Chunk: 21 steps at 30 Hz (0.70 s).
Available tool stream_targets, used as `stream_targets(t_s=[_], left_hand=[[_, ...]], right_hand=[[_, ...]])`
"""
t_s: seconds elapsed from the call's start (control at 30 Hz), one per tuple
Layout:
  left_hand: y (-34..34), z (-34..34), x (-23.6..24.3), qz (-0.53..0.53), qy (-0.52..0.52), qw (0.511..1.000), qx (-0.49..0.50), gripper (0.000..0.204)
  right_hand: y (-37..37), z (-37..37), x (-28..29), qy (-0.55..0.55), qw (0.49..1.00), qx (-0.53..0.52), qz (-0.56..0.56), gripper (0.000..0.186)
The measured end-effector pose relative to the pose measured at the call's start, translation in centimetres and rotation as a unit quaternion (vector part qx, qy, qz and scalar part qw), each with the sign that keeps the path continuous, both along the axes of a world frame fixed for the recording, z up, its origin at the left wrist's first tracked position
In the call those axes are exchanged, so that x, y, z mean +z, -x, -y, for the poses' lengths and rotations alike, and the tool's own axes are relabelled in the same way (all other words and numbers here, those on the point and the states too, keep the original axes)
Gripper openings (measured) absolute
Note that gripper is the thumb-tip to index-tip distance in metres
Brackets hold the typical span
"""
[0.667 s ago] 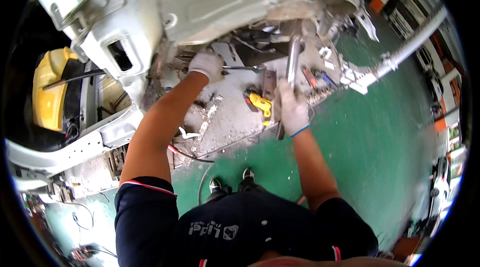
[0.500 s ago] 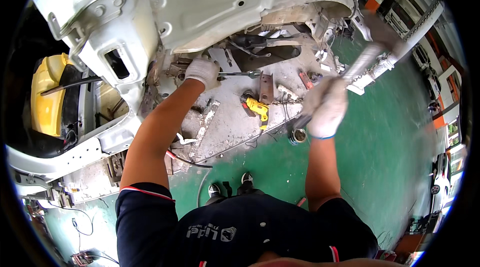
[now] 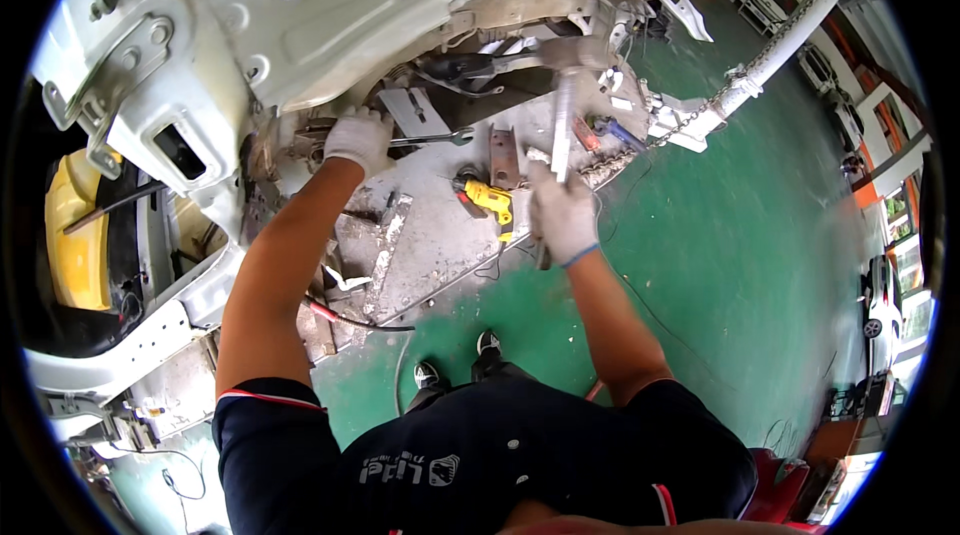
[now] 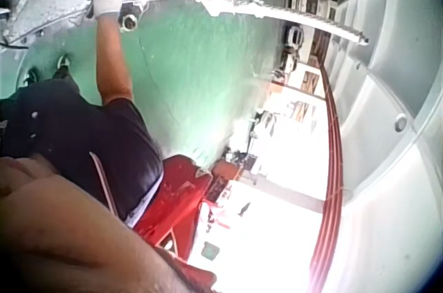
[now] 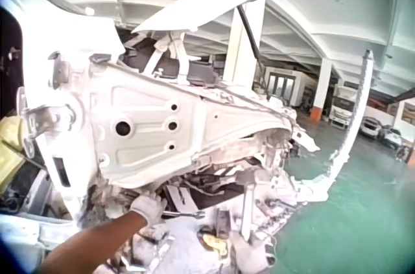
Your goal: The person removes a metal panel from a car's front frame, then uses a hammer and chisel to break up rust and sealant. They later use an angle grinder to cut and smooth the metal frame while another person stands nearby.
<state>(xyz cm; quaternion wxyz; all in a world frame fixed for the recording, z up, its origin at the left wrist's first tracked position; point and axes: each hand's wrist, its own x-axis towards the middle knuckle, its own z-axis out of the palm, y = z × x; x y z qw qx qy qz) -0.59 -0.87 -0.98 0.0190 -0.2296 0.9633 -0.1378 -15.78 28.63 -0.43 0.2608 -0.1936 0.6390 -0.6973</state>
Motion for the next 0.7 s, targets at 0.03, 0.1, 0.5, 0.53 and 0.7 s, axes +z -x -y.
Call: stream_targets(t_s=[0.03,0.1,0.5,0.53,0.7], left_hand=[[0.3,0.0,0.0,0.005,0.004,1.000,0.003,0.070],[0.4,-0.1,-0.2,0.021,0.008,1.000,0.011,0.069],[-0.4,-0.1,-2.1,0.001,0.061,0.998,-0.024,0.065],[-0.3,-0.2,-2.3,-0.002,0.076,0.997,-0.016,0.064],[-0.2,0.7,-2.0,-0.020,0.079,0.996,-0.024,0.059]], right_hand=[[0.8,-1.2,1.9,0.035,0.998,-0.024,-0.041,0.029],[2.4,-3.4,5.9,0.118,0.981,-0.075,-0.136,0.035],[-3.5,2.9,-5.2,-0.070,0.992,0.077,-0.071,0.028],[-3.3,2.5,-6.4,-0.094,0.990,0.097,-0.045,0.028],[3.0,-1.8,3.5,0.186,0.973,-0.061,-0.122,0.031]])
